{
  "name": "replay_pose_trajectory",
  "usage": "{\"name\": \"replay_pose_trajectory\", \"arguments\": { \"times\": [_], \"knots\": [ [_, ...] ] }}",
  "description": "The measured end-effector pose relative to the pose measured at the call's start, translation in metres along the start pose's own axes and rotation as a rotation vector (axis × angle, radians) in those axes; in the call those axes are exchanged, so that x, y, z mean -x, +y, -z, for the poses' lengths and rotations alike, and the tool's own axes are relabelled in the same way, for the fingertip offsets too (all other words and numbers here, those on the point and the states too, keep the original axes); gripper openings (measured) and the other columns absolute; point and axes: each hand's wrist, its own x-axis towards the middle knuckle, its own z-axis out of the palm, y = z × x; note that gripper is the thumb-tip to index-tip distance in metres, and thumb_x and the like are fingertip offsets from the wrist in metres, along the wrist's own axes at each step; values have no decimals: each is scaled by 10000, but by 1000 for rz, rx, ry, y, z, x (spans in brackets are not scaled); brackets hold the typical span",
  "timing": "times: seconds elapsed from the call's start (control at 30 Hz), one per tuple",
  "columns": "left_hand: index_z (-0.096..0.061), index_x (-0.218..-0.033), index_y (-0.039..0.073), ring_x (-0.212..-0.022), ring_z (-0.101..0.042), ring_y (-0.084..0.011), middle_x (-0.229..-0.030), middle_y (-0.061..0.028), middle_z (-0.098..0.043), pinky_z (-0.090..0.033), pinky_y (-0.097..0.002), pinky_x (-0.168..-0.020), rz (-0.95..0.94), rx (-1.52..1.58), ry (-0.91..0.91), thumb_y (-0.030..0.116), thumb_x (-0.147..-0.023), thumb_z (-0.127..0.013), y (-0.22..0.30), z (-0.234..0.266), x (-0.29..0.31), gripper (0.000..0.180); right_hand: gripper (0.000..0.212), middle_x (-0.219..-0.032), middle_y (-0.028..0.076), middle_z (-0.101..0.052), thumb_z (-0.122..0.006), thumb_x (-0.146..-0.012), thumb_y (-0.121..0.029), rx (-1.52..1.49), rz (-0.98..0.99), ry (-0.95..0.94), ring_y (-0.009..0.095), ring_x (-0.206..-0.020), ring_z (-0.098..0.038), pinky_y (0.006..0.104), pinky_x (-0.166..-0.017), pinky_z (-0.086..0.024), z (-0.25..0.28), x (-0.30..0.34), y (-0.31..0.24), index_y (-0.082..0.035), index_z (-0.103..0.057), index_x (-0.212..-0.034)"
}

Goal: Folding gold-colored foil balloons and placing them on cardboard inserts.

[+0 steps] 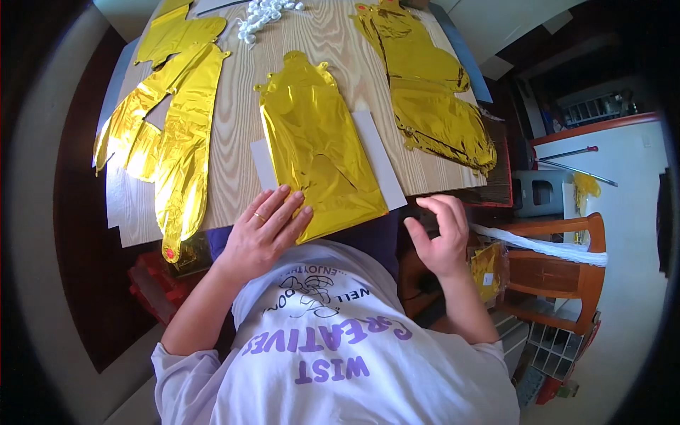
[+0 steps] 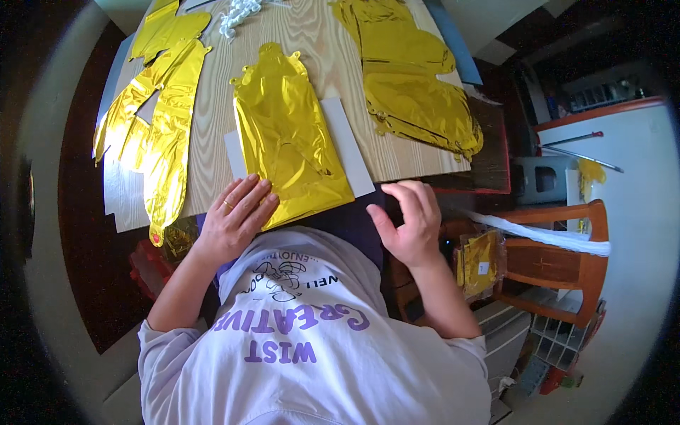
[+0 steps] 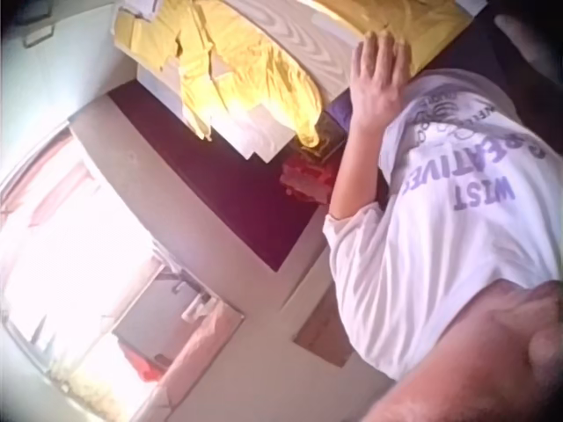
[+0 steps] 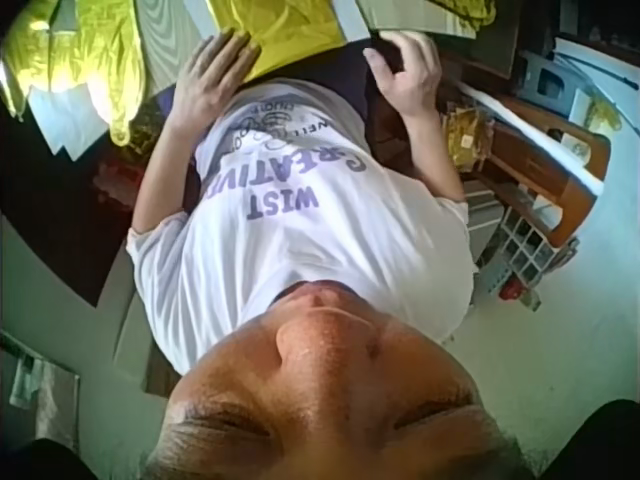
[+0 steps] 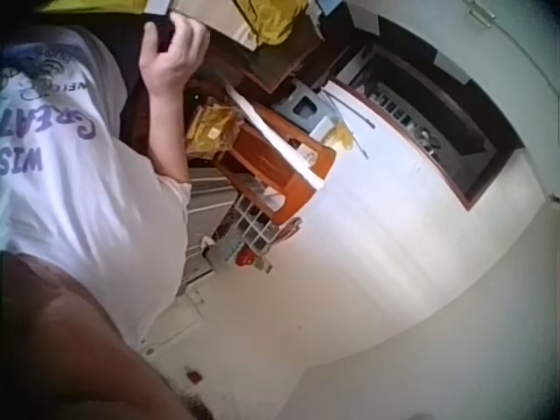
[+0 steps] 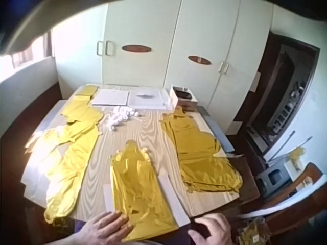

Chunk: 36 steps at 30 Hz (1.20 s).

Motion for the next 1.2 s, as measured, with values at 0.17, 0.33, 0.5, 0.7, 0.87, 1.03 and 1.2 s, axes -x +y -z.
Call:
{"name": "replay_pose_trajectory", "arguments": {
  "times": [0.17, 0.33, 0.5, 0.7, 0.87, 1.03, 1.2],
  "knots": [
    [-644, -1344, 100, -1379, -528, -350, -1441, -144, -580, -388, -528, -1166, 21, -35, -68, 187, -859, -735, -1, 9, 1, 501, 636, -1414, 167, -557, -788, -852, -347, 94, 360, -264, 343, -1307, -535, 445, -1075, -447, -18, -27, 11, -27, -600, -1368],
    [-610, -1392, 99, -1405, -489, -385, -1489, -176, -525, -363, -538, -1179, 118, 137, -99, 194, -847, -727, 12, 21, 0, 565, 586, -1424, 165, -573, -755, -859, -299, 136, 479, -279, 336, -1346, -522, 464, -1121, -422, -37, -24, 21, -22, -612, -1356],
    [-619, -1372, 90, -1369, -518, -393, -1454, -181, -553, -373, -538, -1172, 94, 93, -5, 201, -821, -767, 9, 5, 12, 581, 485, -1396, 151, -599, -722, -881, -182, 124, 476, -248, 318, -1311, -563, 450, -1099, -450, -38, -19, 25, -36, -637, -1336],
    [-641, -1343, 95, -1355, -536, -388, -1419, -165, -585, -365, -544, -1173, 54, 27, 4, 232, -822, -782, 0, 1, 14, 557, 476, -1387, 150, -605, -722, -861, -120, 129, 504, -212, 311, -1296, -577, 448, -1091, -460, -39, -19, 30, -54, -650, -1326],
    [-643, -1347, 93, -1384, -509, -344, -1446, -142, -561, -367, -541, -1171, 135, 80, -1, 332, -836, -778, 14, 19, 3, 580, 539, -1393, 157, -596, -753, -865, -243, 91, 446, -311, 324, -1317, -551, 470, -1119, -420, -30, -21, 23, -57, -626, -1355],
    [-632, -1361, 70, -1384, -508, -348, -1453, -149, -556, -373, -526, -1171, 92, 48, 6, 389, -856, -756, 12, 9, 4, 610, 561, -1393, 154, -595, -687, -936, -422, 84, 449, -276, 326, -1307, -550, 465, -1099, -419, -32, -21, 21, -62, -623, -1362],
    [-630, -1357, 51, -1365, -528, -352, -1433, -155, -576, -392, -508, -1162, 73, 47, 10, 378, -867, -744, 5, -2, 6, 600, 523, -1392, 145, -597, -633, -978, -457, 140, 489, -250, 318, -1298, -553, 460, -1086, -425, -37, -19, 26, -77, -649, -1338]
  ]
}}
